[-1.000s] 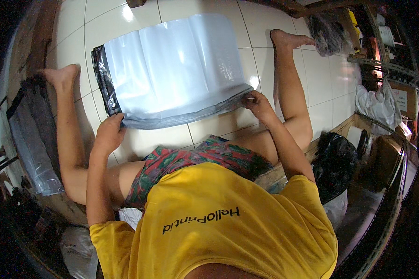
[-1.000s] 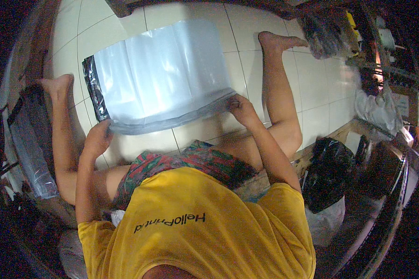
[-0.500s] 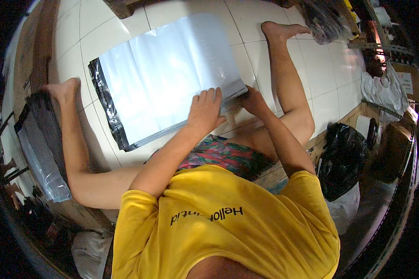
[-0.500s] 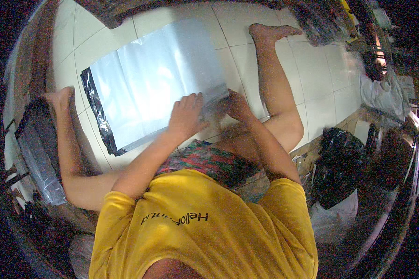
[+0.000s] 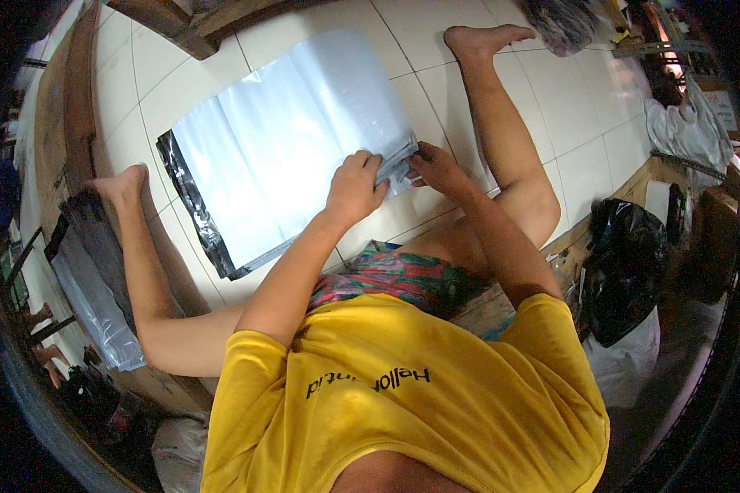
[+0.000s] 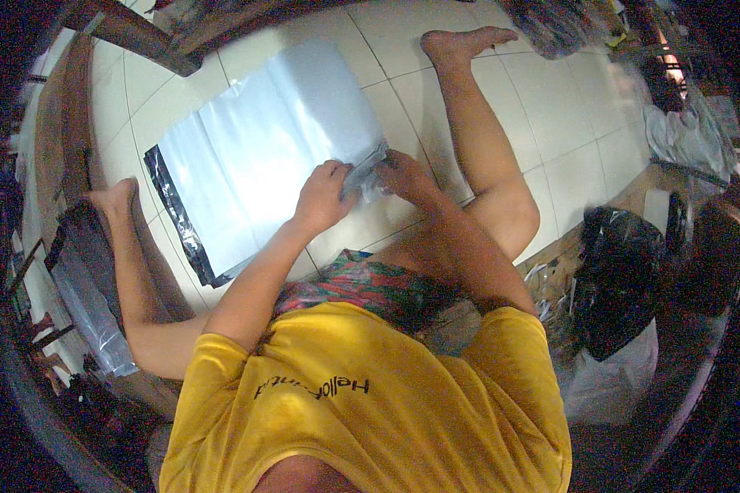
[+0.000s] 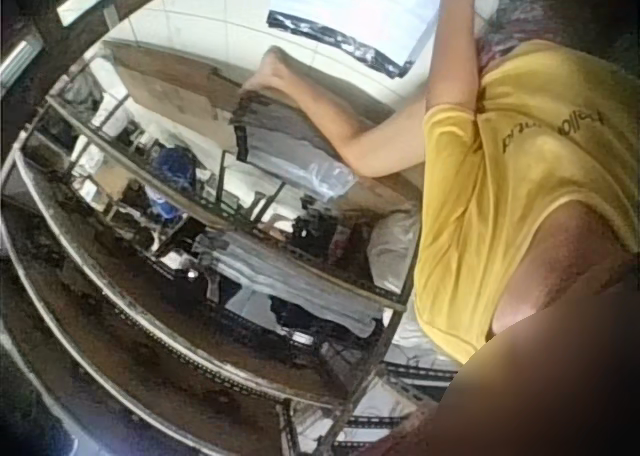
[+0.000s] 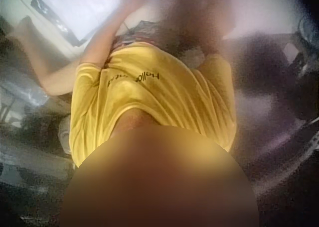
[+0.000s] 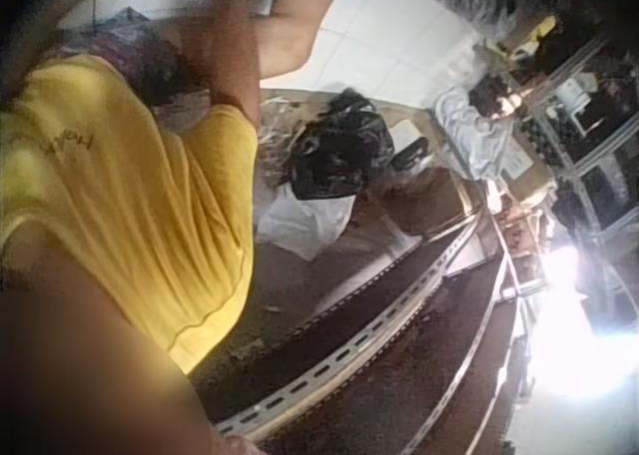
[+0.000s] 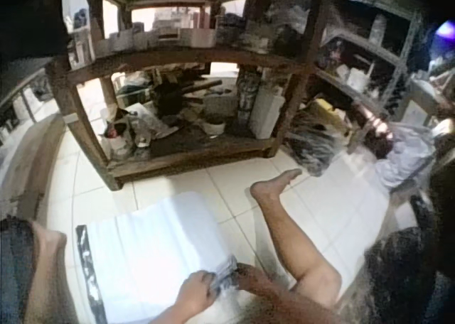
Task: The person sits on the floor and repeatedly folds white poly mailers, then places them into a black plastic bag. The person handles the mailers one at a time, smoothing and folding them before stacking them in the bag.
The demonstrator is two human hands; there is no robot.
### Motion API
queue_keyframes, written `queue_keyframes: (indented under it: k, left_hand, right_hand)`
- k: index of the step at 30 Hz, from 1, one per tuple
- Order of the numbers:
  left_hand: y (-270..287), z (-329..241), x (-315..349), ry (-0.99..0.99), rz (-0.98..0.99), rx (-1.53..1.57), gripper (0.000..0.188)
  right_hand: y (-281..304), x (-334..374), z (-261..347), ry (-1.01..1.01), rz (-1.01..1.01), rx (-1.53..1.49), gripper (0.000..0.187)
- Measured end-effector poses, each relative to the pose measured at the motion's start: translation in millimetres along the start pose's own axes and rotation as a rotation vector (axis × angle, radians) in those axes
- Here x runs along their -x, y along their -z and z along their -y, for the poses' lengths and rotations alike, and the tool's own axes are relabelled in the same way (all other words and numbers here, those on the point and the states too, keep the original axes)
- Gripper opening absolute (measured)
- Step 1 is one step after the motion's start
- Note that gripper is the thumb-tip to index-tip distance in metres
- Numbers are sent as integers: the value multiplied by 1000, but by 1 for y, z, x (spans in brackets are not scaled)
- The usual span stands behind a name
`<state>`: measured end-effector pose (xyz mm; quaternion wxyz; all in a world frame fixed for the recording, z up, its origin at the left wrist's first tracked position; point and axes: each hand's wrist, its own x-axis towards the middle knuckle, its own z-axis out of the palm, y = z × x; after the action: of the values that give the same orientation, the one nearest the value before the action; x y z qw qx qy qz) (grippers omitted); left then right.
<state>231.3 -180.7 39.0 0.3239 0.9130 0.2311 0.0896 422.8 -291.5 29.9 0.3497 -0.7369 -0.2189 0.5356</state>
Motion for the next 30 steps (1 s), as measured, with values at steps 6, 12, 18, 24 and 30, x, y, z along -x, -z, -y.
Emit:
queue_keyframes:
  k: [6,12,18,24,30]
  left_hand:
    - [-3,2,-1,196,-126,261,26]
    - [7,2,20,87,-410,391,19]
    - [8,7,33,-40,-499,333,31]
    - [3,6,43,-21,-490,308,41]
    - [5,5,48,-15,-476,324,45]
  right_hand:
    - [2,-13,-36,156,287,-465,48]
    - [-30,-33,19,-90,168,-770,37]
    - [-47,-50,70,-5,161,-730,61]
    - [-22,-59,89,-126,250,-814,56]
    - [-7,-74,79,-22,368,-763,44]
